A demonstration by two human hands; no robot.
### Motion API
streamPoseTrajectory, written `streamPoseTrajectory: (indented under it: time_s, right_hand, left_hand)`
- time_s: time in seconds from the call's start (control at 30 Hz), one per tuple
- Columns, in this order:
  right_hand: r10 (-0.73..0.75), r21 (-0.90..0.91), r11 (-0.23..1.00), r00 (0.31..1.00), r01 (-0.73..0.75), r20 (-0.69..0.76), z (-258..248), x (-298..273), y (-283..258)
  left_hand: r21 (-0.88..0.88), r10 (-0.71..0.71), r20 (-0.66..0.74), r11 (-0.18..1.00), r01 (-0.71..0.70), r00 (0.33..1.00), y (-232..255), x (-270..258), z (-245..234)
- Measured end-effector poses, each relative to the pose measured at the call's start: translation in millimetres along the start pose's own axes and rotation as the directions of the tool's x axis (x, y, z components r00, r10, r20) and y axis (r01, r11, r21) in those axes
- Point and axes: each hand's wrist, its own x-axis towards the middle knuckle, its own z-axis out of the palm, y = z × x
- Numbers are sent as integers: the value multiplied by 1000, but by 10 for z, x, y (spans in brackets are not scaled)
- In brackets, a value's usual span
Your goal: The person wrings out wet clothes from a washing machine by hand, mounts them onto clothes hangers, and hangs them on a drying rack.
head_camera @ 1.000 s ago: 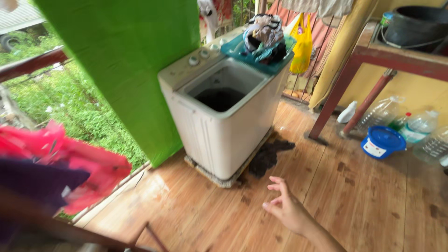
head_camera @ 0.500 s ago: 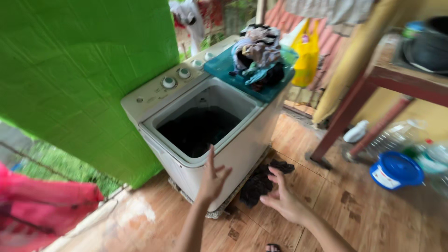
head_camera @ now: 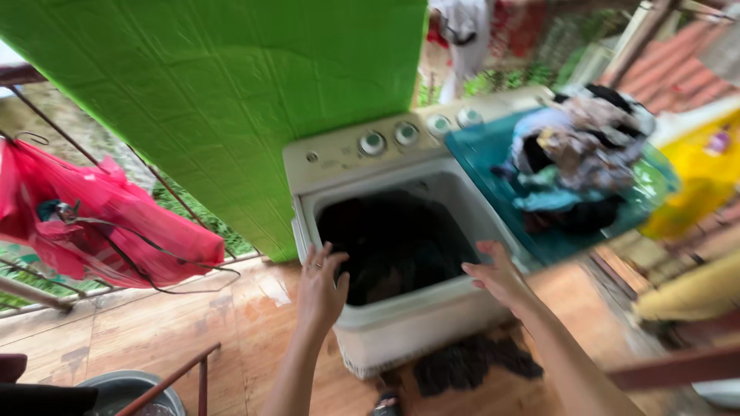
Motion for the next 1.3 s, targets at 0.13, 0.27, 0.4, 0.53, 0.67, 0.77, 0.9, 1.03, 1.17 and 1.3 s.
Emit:
streamPoseTrajectory:
  time_s: [0.13,0.27,0.4,0.53,0.67,0.77,0.9,1.03,1.17,1.3]
  right_hand:
    - [81,-13,997,997,-81,-14,28,955,356]
    - [208,-73,975,978,-209,-32,193,1647,835]
    - [284,-109,954,959,-281,16,313,2159,1296]
    - [405,-167,903,914,-395,30,502,2662,1530]
    - [377,-377,863,925,-336,38,827,3317,1638]
    - [185,-503,854,981,-132,56,1033,3673,1820]
    - [-72,-565,820,996,90,55,1550,3960,2098]
    - [30,-325,946,994,7,108,1954,3803,2355]
    - [245,-497,862,939,-96,243,2131,3474,2103]
    - [447,-670,741,777,-45,442,2029,3044,1331]
  left_hand:
    - [88,101,170,989,-118,980,-171,546,223]
    - [286,62,374,941,-178,925,-322,933,318]
    - [267,60,411,946,-183,909,-414,1115,303]
    - [201,31,421,971,-126,907,-433,1139,312]
    - [196,15,408,975,-104,913,-567,1168,440]
    - [238,-47,475,968,-76,879,-735,1170,633]
    - [207,58,403,966,-152,913,-962,1069,777]
    - [217,-12,438,972,-92,899,-949,1068,783]
    - [204,-9,352,977,-67,936,-736,1146,643]
    - [222,-77,402,975,-15,912,-507,1208,487]
